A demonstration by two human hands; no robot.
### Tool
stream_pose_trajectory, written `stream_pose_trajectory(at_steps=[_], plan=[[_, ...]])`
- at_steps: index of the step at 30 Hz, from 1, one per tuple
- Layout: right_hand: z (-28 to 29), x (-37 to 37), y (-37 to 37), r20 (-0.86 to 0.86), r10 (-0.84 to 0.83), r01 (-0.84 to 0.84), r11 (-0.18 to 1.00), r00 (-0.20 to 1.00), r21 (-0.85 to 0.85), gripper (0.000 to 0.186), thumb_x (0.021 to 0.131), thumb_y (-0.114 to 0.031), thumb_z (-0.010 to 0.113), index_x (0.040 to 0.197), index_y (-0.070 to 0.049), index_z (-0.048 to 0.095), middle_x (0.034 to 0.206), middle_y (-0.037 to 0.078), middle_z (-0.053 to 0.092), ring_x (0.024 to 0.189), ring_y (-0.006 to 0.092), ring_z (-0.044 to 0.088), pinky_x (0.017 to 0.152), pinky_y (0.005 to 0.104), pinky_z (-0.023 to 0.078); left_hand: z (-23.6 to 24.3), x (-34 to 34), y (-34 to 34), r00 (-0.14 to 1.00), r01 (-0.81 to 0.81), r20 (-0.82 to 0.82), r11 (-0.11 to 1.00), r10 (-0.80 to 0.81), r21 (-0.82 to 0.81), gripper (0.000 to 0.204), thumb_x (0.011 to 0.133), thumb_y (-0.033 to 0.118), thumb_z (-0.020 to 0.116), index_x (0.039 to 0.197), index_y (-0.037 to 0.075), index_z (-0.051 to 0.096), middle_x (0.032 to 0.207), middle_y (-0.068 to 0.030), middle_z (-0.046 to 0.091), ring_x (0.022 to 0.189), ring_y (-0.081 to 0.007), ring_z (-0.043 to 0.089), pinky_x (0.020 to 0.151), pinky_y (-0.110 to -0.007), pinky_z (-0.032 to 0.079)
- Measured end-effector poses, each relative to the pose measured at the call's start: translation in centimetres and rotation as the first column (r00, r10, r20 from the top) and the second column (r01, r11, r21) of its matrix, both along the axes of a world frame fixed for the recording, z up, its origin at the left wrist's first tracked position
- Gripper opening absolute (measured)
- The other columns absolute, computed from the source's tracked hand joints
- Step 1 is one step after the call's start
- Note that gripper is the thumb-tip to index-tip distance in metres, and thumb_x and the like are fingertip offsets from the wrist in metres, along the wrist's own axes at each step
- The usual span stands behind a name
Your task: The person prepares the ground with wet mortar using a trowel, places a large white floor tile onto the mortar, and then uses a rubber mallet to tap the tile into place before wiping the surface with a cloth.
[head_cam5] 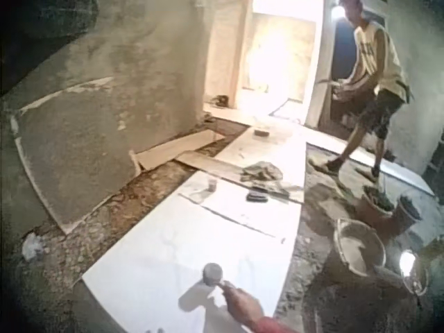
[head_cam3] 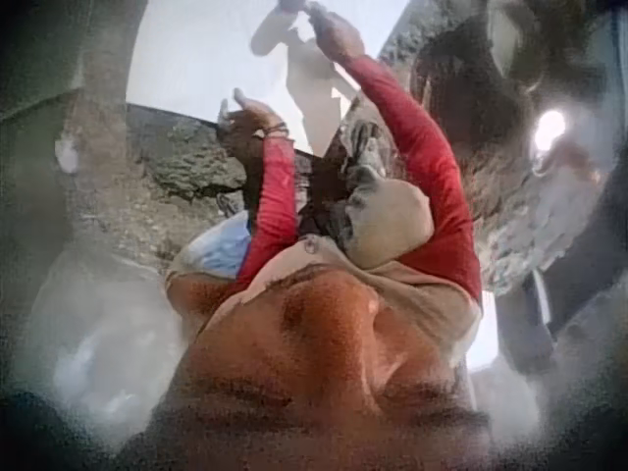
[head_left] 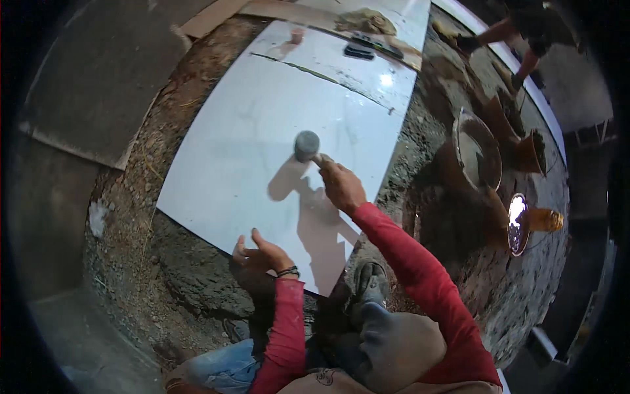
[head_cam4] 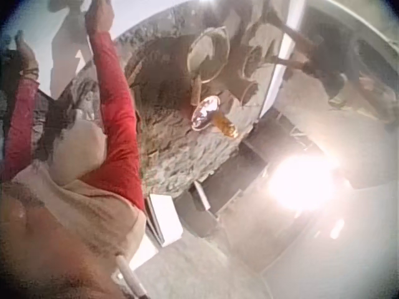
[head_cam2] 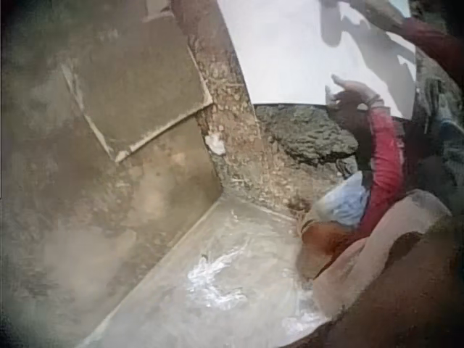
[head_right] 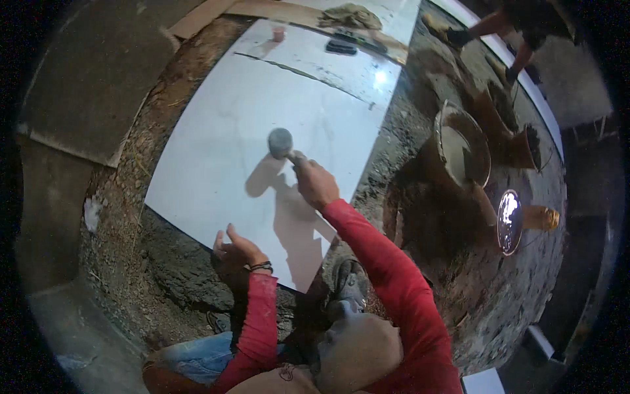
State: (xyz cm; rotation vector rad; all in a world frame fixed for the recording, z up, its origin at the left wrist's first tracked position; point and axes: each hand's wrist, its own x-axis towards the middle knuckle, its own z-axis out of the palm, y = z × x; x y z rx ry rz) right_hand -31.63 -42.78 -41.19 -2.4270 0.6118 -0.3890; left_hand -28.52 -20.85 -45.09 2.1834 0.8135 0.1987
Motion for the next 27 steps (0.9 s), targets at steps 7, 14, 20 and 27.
stream_pose_trajectory(at_steps=[7,14,20,27], plan=[[1.1,-1.1,-1.7,-0.077,0.043,-0.04,0.998,0.996,0.052,0.042,0.1,-0.024,0.054,0.14,-0.015,0.044,0.093,0.017,0.063,0.07,0.0412,0.064,0.058,0.0529,0.051,1.3,-0.4,0.0,0.988,0.136,-0.084,0.986,-0.128,0.096,0.056,0.086,0.046,0.068,0.126,0.008,0.056,0.126,-0.017,0.045,0.11,-0.0315,0.047,0.096,-0.055,0.036],[1.0,-2.2,-3.9,-0.067,0.033,-0.034,0.999,0.997,-0.005,0.041,0.101,-0.024,0.054,0.139,-0.012,0.044,0.089,0.017,0.062,0.068,0.0389,0.065,0.056,0.0511,0.051,2.9,-0.1,-0.8,0.981,0.114,-0.154,0.992,-0.121,-0.055,0.06,0.085,0.047,0.067,0.13,0.01,0.052,0.138,-0.0197,0.042,0.132,-0.034,0.032,0.104,-0.057,0.033],[1.0,-3.0,-4.6,-0.117,-0.028,0.038,0.996,0.993,0.083,0.042,0.102,-0.026,0.054,0.141,-0.013,0.047,0.089,0.019,0.064,0.072,0.0418,0.064,0.062,0.0516,0.051,2.4,-0.2,-1.5,0.971,0.106,-0.226,0.988,-0.079,0.111,0.061,0.084,0.05,0.067,0.13,0.013,0.052,0.143,-0.0236,0.038,0.139,-0.0389,0.022,0.103,-0.063,0.028],[1.2,-2.3,-4.2,-0.046,-0.087,0.093,0.985,0.995,0.145,0.042,0.102,-0.025,0.055,0.139,-0.01,0.047,0.094,0.022,0.065,0.077,0.0442,0.064,0.066,0.0544,0.051,0.0,0.3,0.7,0.95,0.224,-0.263,0.954,-0.169,0.196,0.068,0.081,0.054,0.069,0.134,0.015,0.051,0.14,-0.0183,0.031,0.125,-0.037,0.03,0.093,-0.058,0.039]])
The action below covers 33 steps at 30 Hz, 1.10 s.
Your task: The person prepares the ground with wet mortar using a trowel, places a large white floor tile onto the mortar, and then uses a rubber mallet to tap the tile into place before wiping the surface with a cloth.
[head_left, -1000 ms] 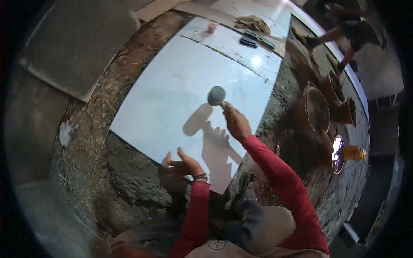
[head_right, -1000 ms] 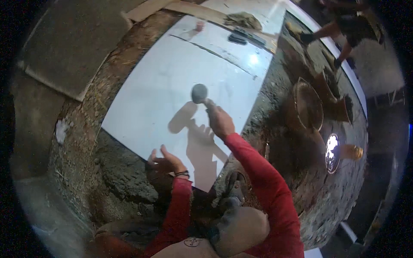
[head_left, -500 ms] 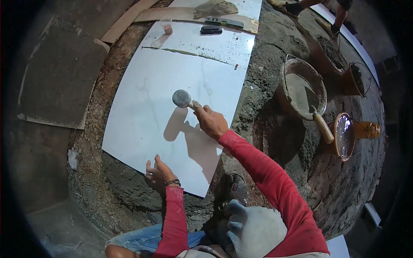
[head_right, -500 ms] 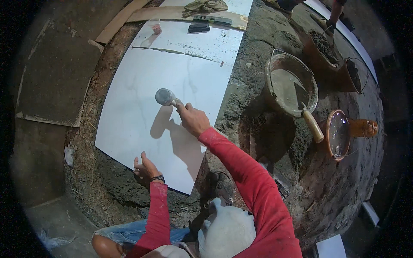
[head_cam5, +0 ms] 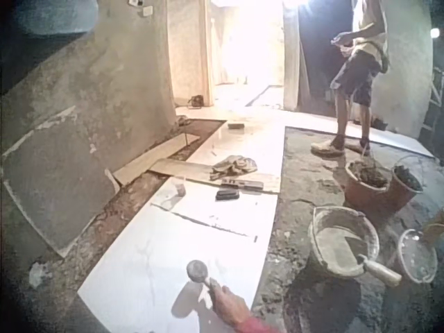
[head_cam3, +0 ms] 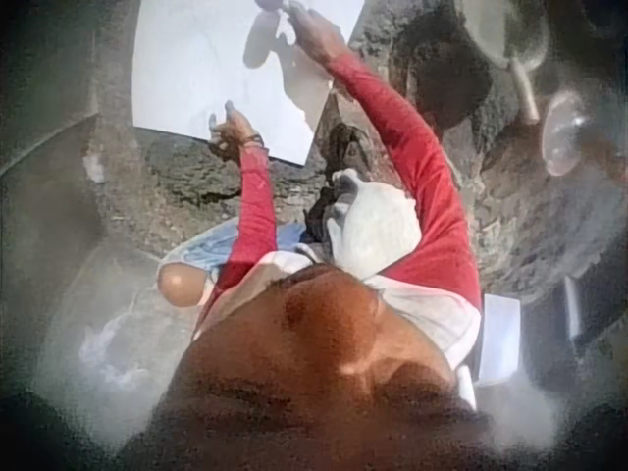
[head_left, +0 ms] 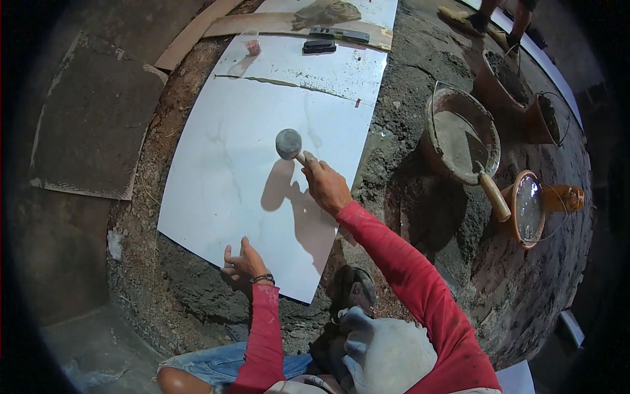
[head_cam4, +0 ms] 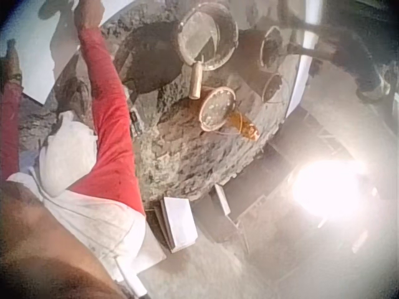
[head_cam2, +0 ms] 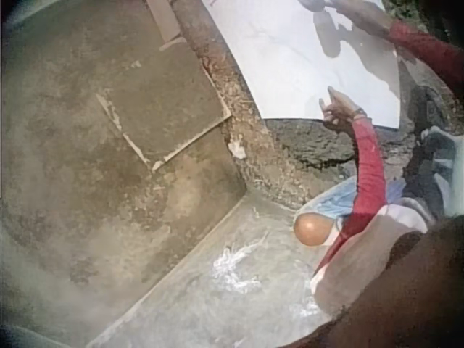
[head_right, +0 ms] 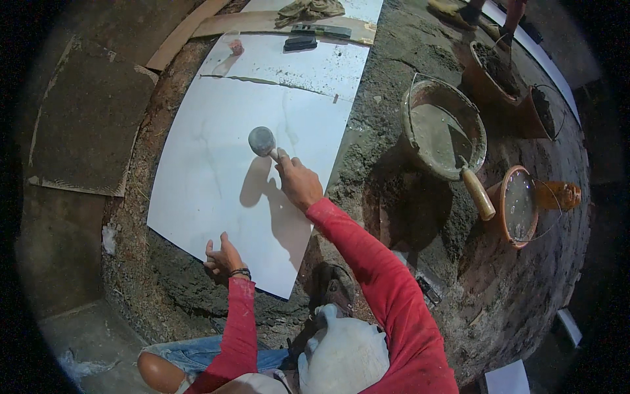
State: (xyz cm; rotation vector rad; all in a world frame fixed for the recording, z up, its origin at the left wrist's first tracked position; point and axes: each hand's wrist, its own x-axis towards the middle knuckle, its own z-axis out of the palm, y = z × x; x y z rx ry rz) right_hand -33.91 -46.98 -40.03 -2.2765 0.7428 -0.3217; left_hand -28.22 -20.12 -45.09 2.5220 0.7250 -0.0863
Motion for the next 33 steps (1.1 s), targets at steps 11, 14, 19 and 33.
stream_pose_trajectory(at_steps=[11,14,19,33], plan=[[-1.5,-0.2,-0.6,0.143,-0.092,0.089,0.996,0.986,0.029,0.038,0.101,-0.019,0.054,0.138,-0.011,0.05,0.094,0.02,0.065,0.081,0.0427,0.064,0.071,0.0515,0.051,-1.2,0.5,-0.6,0.998,-0.041,0.049,0.999,0.04,0.026,0.063,0.086,0.047,0.072,0.134,0.011,0.051,0.104,-0.0193,0.067,0.11,-0.0339,0.047,0.097,-0.05,0.035],[-5.3,-2.5,-2.8,0.139,-0.014,0.029,0.994,0.99,-0.105,0.055,0.092,-0.015,0.06,0.143,-0.017,0.038,0.099,0.018,0.062,0.079,0.0427,0.065,0.069,0.0521,0.052,-0.5,-1.6,-2.2,1.0,0.006,-0.027,0.999,-0.004,0.04,0.074,0.084,0.06,0.067,0.141,0.016,0.048,0.134,-0.0216,0.042,0.11,-0.0336,0.054,0.085,-0.05,0.05],[-1.9,-0.4,-1.8,-0.037,-0.059,0.056,0.994,0.998,-0.096,0.043,0.101,-0.029,0.053,0.142,-0.018,0.043,0.096,0.018,0.063,0.077,0.0439,0.065,0.064,0.0541,0.051,-4.3,0.7,1.3,0.987,-0.072,0.149,0.996,0.065,0.043,0.062,0.084,0.053,0.068,0.132,0.016,0.051,0.144,-0.0302,0.033,0.143,-0.0435,0.02,0.104,-0.069,0.019],[-2.1,1.0,-2.0,0.065,-0.037,0.045,0.989,0.997,-0.137,0.042,0.101,-0.027,0.053,0.142,-0.021,0.048,0.1,0.019,0.064,0.084,0.0424,0.065,0.07,0.0529,0.051,-8.9,2.7,3.2,0.997,-0.015,0.061,0.931,0.04,-0.364,0.064,0.087,0.048,0.069,0.134,0.01,0.049,0.102,-0.0222,0.07,0.142,-0.0352,0.029,0.105,-0.06,0.033]])
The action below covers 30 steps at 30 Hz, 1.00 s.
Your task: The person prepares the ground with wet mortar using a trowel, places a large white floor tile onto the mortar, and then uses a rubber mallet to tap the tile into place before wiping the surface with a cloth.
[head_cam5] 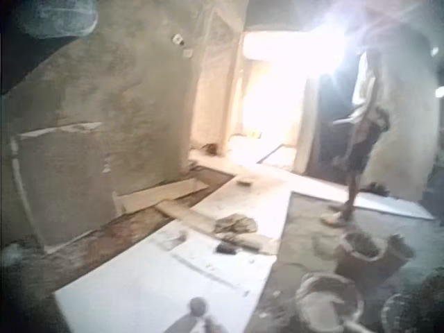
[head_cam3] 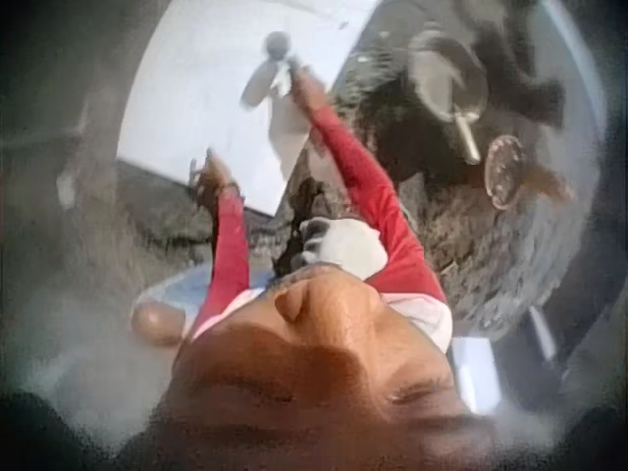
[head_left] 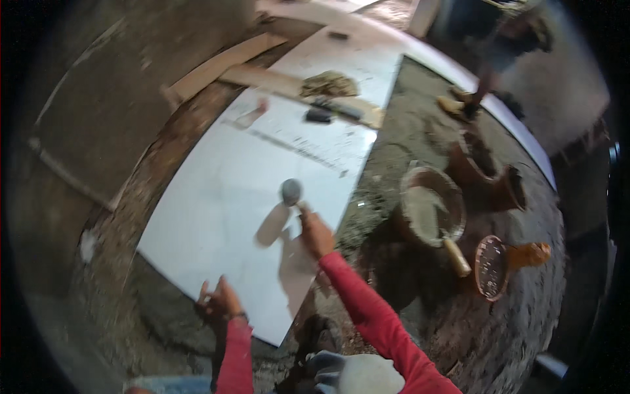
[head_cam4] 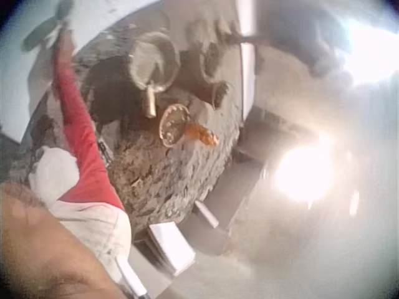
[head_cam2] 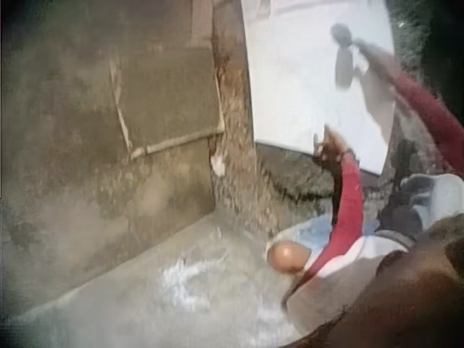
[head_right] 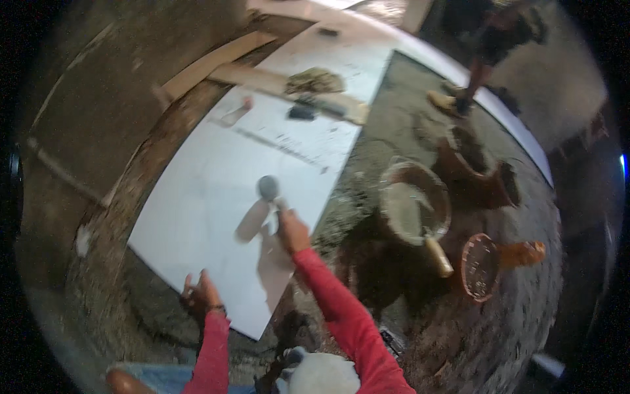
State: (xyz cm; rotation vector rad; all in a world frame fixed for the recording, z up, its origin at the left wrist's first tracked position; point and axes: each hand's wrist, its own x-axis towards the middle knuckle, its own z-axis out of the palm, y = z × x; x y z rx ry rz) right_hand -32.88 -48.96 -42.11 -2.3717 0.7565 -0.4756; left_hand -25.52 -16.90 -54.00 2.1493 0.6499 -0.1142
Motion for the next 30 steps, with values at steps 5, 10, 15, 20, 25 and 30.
stream_pose_trajectory(at_steps=[5,10,15,20,25,30], plan=[[2.5,-1.4,-0.1,-0.133,-0.088,0.09,0.996,0.987,0.013,0.041,0.1,-0.025,0.054,0.14,-0.016,0.051,0.099,0.019,0.067,0.085,0.0415,0.066,0.069,0.0523,0.051,5.3,-2.6,-3.8,0.995,-0.085,0.082,0.951,0.063,0.296,0.068,0.078,0.053,0.074,0.13,0.016,0.053,0.144,-0.0313,0.035,0.14,-0.0431,0.024,0.104,-0.066,0.028],[1.7,-1.2,-0.8,-0.016,-0.132,0.131,0.99,0.991,-0.05,0.037,0.099,-0.022,0.057,0.135,-0.011,0.053,0.096,0.021,0.068,0.084,0.0422,0.067,0.068,0.053,0.051,8.1,-2.8,-3.7,0.993,-0.084,0.103,0.963,0.059,0.255,0.066,0.075,0.052,0.075,0.128,0.02,0.053,0.146,-0.0312,0.031,0.14,-0.0454,0.024,0.107,-0.065,0.025],[0.8,-0.3,-0.5,0.13,-0.157,0.132,0.975,0.979,0.18,0.029,0.101,-0.02,0.055,0.123,-0.002,0.056,0.084,0.023,0.069,0.075,0.0424,0.069,0.064,0.05,0.052,7.6,-2.8,-3.4,0.999,-0.022,-0.035,0.931,0.037,0.365,0.068,0.082,0.054,0.067,0.136,0.017,0.048,0.145,-0.0251,0.035,0.13,-0.0376,0.034,0.104,-0.063,0.029],[-0.9,1.0,4.1,-0.037,-0.16,0.163,0.923,0.986,0.35,0.04,0.103,-0.044,0.042,0.116,-0.007,0.053,0.08,0.027,0.068,0.078,0.0482,0.067,0.069,0.0581,0.05,10.2,-3.3,-5.1,1.0,-0.021,0.016,0.972,0.018,0.233,0.072,0.081,0.051,0.069,0.138,0.013,0.048,0.139,-0.0248,0.041,0.124,-0.0376,0.042,0.103,-0.055,0.037],[-0.4,4.3,6.7,-0.038,0.12,-0.101,0.941,0.992,0.323,0.032,0.099,-0.035,0.052,0.111,-0.007,0.059,0.087,0.022,0.067,0.081,0.0449,0.065,0.071,0.0538,0.051,9.9,-2.4,-4.3,0.91,0.202,0.356,0.977,-0.214,0.071,0.064,0.088,0.031,0.071,0.141,0.01,0.042,0.145,-0.0298,0.034,0.141,-0.0451,0.028,0.115,-0.055,0.023],[-0.5,4.2,2.0,0.106,-0.046,0.047,0.999,0.993,-0.003,0.024,0.094,-0.024,0.063,0.112,-0.008,0.065,0.099,0.015,0.065,0.096,0.0341,0.06,0.081,0.0459,0.048,10.9,1.0,-8.3,0.775,0.501,0.385,0.859,-0.5,0.106,0.055,0.095,0.028,0.065,0.14,0.005,0.044,0.153,-0.0273,0.034,0.145,-0.0433,0.027,0.116,-0.056,0.023]])
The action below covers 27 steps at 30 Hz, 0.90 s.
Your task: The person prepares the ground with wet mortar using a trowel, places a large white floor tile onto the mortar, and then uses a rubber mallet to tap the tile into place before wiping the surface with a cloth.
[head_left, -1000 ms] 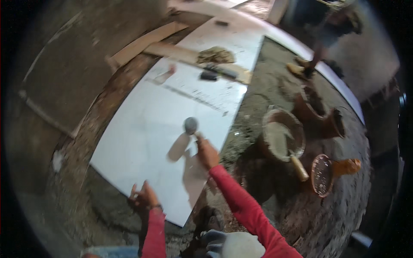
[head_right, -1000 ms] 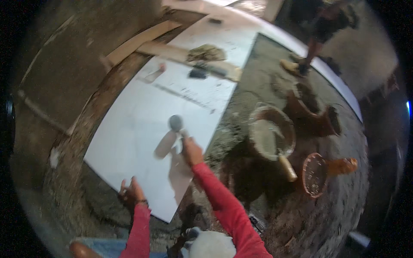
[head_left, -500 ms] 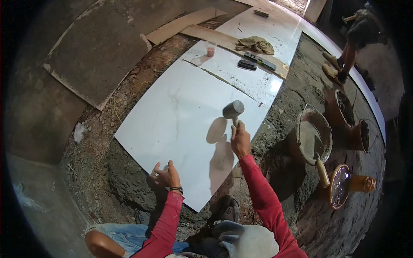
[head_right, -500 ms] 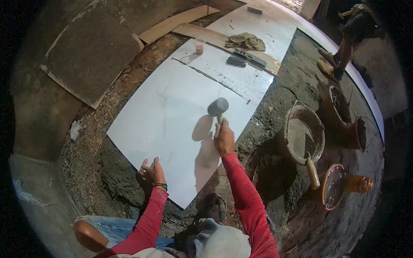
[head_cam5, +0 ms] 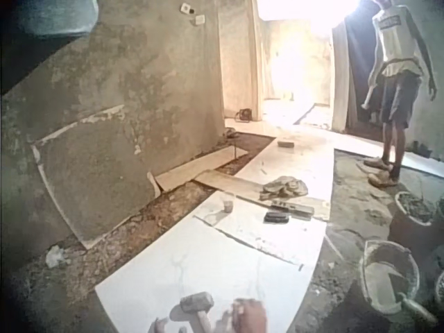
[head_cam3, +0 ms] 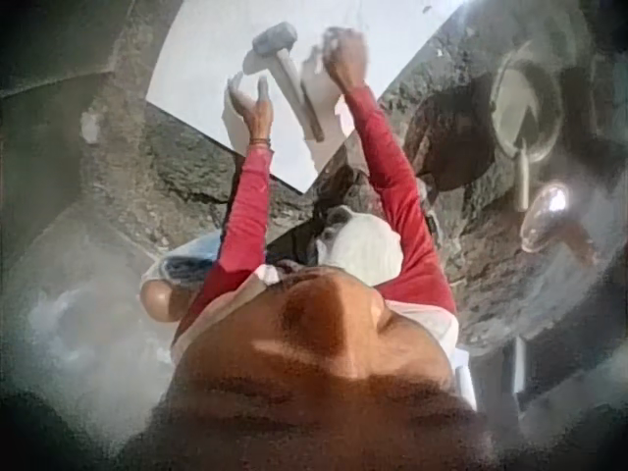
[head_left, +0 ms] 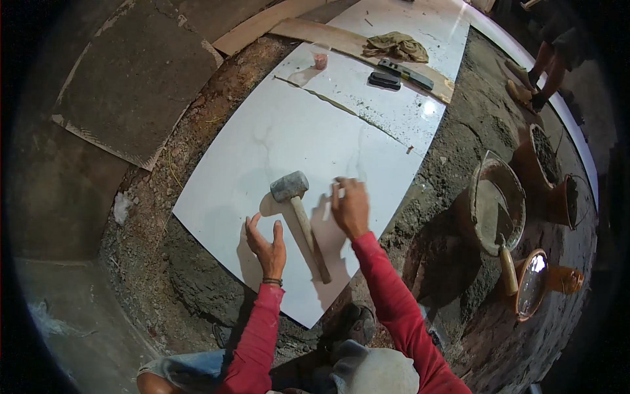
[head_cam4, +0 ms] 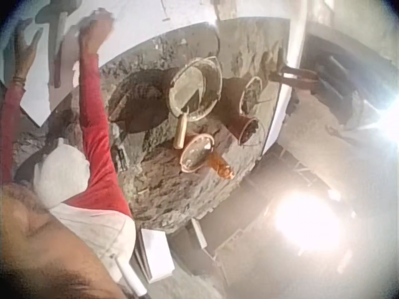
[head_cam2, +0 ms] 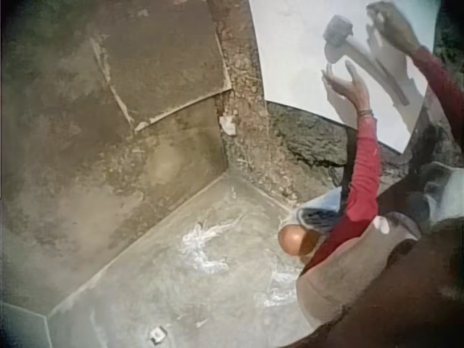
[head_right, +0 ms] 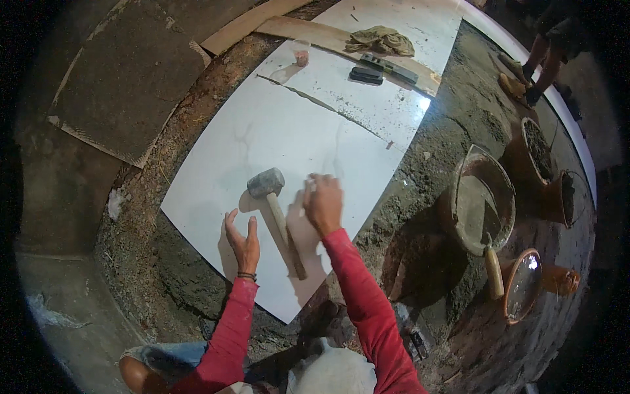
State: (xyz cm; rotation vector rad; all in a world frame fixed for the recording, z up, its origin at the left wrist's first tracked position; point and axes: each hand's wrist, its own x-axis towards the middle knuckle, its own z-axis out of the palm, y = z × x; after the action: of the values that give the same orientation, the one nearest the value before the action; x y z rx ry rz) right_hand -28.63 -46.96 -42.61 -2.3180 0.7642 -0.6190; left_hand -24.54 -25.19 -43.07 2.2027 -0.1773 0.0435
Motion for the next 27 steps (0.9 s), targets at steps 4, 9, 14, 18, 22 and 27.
stream_pose_trajectory(at_steps=[4,9,14,18,22,27], plan=[[1.6,-0.3,-7.0,0.022,-0.197,0.198,0.97,0.98,-0.141,0.029,0.092,-0.023,0.065,0.116,-0.008,0.065,0.107,0.013,0.065,0.102,0.0327,0.058,0.087,0.0461,0.044,-2.0,5.8,-0.9,0.983,0.107,0.141,0.99,-0.119,0.091,0.048,0.098,0.031,0.061,0.139,0.01,0.048,0.153,-0.0238,0.038,0.145,-0.041,0.03,0.118,-0.057,0.022],[1.8,6.5,-16.8,0.018,-0.185,0.184,0.947,0.982,-0.265,0.029,0.094,-0.024,0.063,0.116,-0.006,0.064,0.107,0.013,0.065,0.104,0.0321,0.058,0.086,0.0468,0.044,-2.8,12.6,-2.4,0.948,0.124,0.188,0.842,-0.256,0.524,0.05,0.102,0.036,0.054,0.149,0.021,0.045,0.161,-0.0091,0.033,0.149,-0.0356,0.028,0.119,-0.057,0.022],[2.0,16.2,-16.6,-0.009,-0.105,0.09,0.893,0.994,-0.441,0.034,0.094,-0.026,0.061,0.121,-0.005,0.062,0.119,0.015,0.062,0.112,0.0335,0.056,0.091,0.0513,0.042,-1.8,14.5,-6.7,0.915,0.058,0.248,0.713,-0.317,0.698,0.059,0.1,0.042,0.055,0.154,0.027,0.038,0.163,-0.0083,0.029,0.149,-0.0352,0.027,0.12,-0.056,0.024],[-1.2,25.8,-8.1,-0.137,0.031,-0.1,0.843,0.99,-0.529,0.051,0.096,-0.033,0.055,0.134,0.001,0.056,0.144,0.022,0.05,0.135,0.0375,0.043,0.11,0.0581,0.03,-1.3,14.7,-6.9,0.911,0.074,0.229,0.685,-0.342,0.725,0.059,0.099,0.041,0.056,0.154,0.028,0.038,0.163,-0.0092,0.029,0.149,-0.0361,0.027,0.12,-0.056,0.025],[-3.7,34.6,-5.5,-0.235,-0.002,-0.138,0.803,0.972,-0.58,0.064,0.097,-0.04,0.052,0.142,0.005,0.049,0.155,0.025,0.036,0.144,0.0379,0.031,0.115,0.0599,0.023,-0.7,14.9,-6.4,0.932,0.098,0.178,0.692,-0.315,0.715,0.057,0.1,0.041,0.052,0.154,0.027,0.039,0.163,-0.0119,0.029,0.15,-0.0378,0.025,0.12,-0.057,0.022],[-5.0,38.8,-6.3,-0.24,-0.003,-0.123,0.853,0.971,-0.507,0.07,0.098,-0.046,0.049,0.148,0.002,0.043,0.158,0.025,0.031,0.145,0.0388,0.027,0.116,0.0605,0.02,-0.2,14.9,-6.6,0.939,0.16,0.134,0.746,-0.318,0.647,0.059,0.101,0.043,0.048,0.156,0.025,0.035,0.164,-0.0151,0.025,0.151,-0.0401,0.02,0.121,-0.059,0.016]])
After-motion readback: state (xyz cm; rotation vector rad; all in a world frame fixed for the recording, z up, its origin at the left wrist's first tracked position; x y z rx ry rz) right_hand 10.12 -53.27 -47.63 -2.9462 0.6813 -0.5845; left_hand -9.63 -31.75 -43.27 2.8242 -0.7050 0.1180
